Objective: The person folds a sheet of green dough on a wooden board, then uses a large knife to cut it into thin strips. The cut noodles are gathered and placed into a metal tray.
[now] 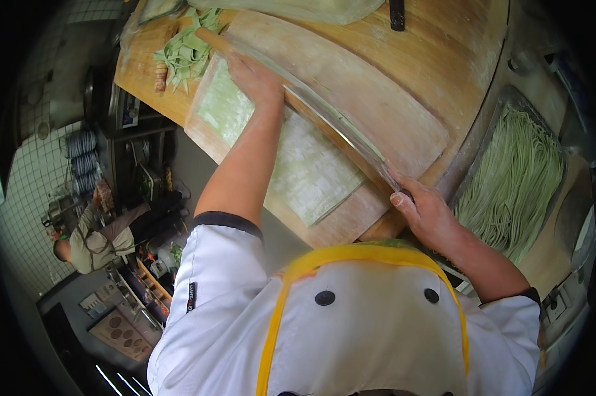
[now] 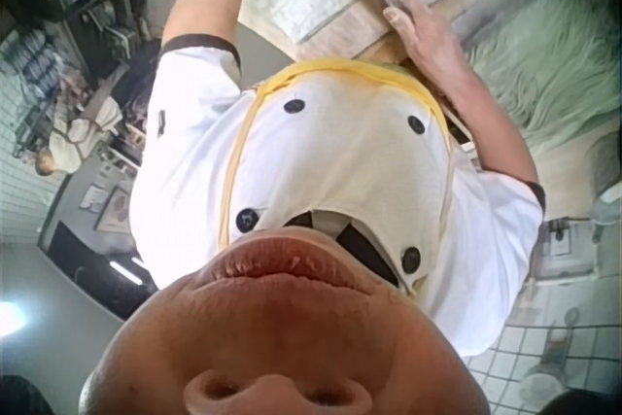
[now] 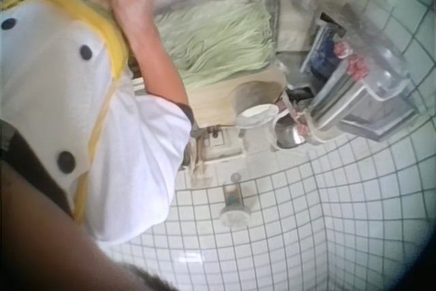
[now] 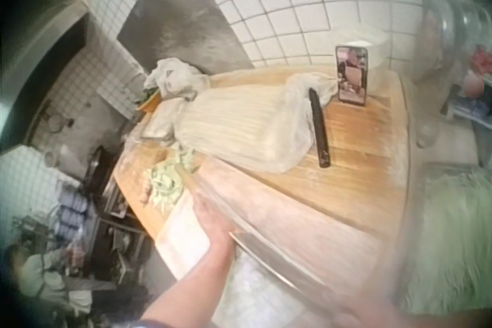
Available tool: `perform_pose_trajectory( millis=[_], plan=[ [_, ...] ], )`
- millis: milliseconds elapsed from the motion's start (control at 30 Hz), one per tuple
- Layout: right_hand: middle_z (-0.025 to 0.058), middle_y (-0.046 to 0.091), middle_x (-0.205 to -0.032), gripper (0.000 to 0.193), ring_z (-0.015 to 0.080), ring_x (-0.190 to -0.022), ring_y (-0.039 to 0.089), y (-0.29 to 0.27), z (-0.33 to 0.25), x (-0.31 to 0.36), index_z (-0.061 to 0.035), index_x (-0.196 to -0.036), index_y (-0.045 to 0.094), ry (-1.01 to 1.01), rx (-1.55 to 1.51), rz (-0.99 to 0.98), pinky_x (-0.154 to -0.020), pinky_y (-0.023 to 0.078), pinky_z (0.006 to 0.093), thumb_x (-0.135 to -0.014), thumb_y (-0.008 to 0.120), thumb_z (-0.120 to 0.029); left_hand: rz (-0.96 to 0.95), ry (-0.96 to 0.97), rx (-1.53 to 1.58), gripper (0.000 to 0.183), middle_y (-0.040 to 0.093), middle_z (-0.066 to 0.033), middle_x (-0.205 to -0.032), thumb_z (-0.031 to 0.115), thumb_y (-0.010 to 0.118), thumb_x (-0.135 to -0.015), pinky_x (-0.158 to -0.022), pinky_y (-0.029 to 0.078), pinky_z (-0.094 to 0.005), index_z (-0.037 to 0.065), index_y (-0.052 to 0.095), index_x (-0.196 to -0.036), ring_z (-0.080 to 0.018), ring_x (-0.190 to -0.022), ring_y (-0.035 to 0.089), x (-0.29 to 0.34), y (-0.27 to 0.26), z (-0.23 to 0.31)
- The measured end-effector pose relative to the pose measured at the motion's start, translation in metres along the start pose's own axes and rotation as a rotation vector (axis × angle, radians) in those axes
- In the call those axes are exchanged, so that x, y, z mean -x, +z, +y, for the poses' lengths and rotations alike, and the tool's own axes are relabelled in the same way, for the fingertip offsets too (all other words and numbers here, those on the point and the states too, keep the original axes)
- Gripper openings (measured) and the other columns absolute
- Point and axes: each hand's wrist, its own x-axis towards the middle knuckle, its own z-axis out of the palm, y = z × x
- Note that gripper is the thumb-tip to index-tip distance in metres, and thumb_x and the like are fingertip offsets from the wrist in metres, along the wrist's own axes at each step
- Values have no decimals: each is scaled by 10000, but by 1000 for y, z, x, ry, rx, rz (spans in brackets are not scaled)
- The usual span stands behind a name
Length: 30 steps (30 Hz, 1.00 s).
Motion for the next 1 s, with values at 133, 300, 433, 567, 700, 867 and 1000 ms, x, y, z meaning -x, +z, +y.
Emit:
perform_pose_trajectory(
  millis=[133,300,433,567,700,867,1000],
  plan=[
    [277,587,-985,423,398,-901,582,5,-8,-17,36,-1251,466,-43,21,35,-811,451,369,-920,499,-226,-45,-62,89,408,414,-306,-1291,72,372,-900,-1051,276,-406,-132,402,-1252,-421,-1214,381,-1,2,-17],
    [282,590,-987,421,399,-902,580,8,-16,-35,46,-1232,480,-75,49,40,-815,449,377,-927,486,-244,-100,-175,269,453,320,-282,-1381,126,353,-929,-1091,225,-401,-113,340,-1313,-398,-1283,301,-2,4,-39],
    [283,590,-1019,432,399,-953,576,11,-22,-51,53,-1228,481,-73,37,30,-846,441,384,-934,480,-264,-117,-219,357,467,336,-269,-1369,179,352,-943,-1083,238,-399,-97,339,-1320,-383,-1278,311,-3,2,-35],
    [299,580,-1030,456,408,-983,565,16,-29,-73,68,-1203,490,-112,-12,49,-857,434,403,-935,466,-301,-83,-323,564,473,384,-242,-1327,229,372,-950,-1064,267,-385,-75,356,-1312,-350,-1250,352,2,0,-12],
    [317,578,-942,458,442,-912,563,19,-37,-98,83,-1111,529,-196,-22,66,-802,440,440,-929,447,-329,-10,-524,999,462,439,-176,-1247,256,460,-916,-1025,310,-348,-35,404,-1270,-270,-1174,415,3,-1,8],
    [308,579,-846,415,442,-841,572,18,-49,-130,78,-968,563,-221,-40,23,-737,439,455,-930,451,-320,-118,-107,279,507,451,-161,-1215,265,548,-858,-982,349,-348,-33,419,-1247,-253,-1123,436,1,-6,14],
    [300,582,-822,412,441,-826,571,24,-61,-161,83,-906,571,-230,-48,32,-718,439,458,-930,452,-310,-142,-26,50,524,412,-181,-1275,243,521,-870,-997,331,-344,-49,389,-1285,-278,-1160,424,4,-7,12]
  ],
)
